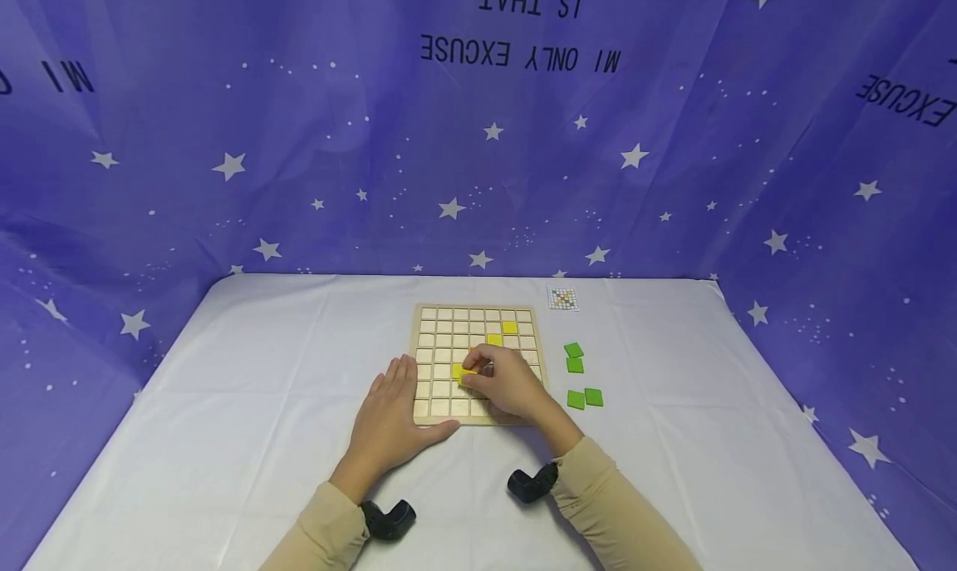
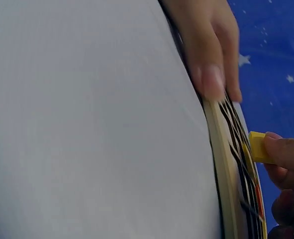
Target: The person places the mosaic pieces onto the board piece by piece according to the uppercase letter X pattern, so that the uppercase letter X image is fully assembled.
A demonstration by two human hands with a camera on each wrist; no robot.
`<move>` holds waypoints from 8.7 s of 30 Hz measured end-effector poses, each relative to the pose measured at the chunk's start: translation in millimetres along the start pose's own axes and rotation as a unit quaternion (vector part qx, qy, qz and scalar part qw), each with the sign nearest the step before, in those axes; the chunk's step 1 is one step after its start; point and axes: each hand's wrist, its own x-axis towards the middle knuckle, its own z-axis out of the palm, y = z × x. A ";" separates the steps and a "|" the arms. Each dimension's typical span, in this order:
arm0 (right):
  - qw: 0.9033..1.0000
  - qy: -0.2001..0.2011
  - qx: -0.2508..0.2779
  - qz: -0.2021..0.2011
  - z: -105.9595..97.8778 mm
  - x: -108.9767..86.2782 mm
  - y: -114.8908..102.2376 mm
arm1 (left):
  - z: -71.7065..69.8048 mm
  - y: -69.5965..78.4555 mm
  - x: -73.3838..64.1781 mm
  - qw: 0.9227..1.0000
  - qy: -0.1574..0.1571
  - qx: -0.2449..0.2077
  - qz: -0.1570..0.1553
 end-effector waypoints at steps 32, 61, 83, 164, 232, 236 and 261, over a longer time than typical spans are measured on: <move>0.975 -0.024 -0.199 -0.094 32.5 2.3 -27.8 | 1.3 -1.5 -0.8 1.000 0.008 0.016 0.015; 0.952 0.141 -0.204 0.178 -97.1 -15.0 89.0 | -0.2 1.3 -1.6 1.000 -0.003 -0.001 0.003; 0.983 0.104 -0.095 0.117 -88.1 10.7 79.0 | -3.3 2.7 -2.2 1.000 -0.009 -0.006 -0.003; 0.977 0.044 -0.207 0.038 22.4 88.1 -13.9 | 0.2 2.3 -1.4 1.000 -0.001 -0.002 -0.005; 0.996 0.077 -0.019 0.035 -63.3 7.9 64.4 | -0.3 1.2 -1.2 1.000 -0.004 -0.002 -0.001; 0.998 0.063 0.014 0.007 -44.9 22.0 46.7 | -1.1 1.1 -1.2 1.000 -0.008 0.001 -0.003; 0.990 0.064 -0.125 -0.010 6.0 60.5 9.8 | -0.2 0.8 0.1 1.000 -0.008 0.002 -0.002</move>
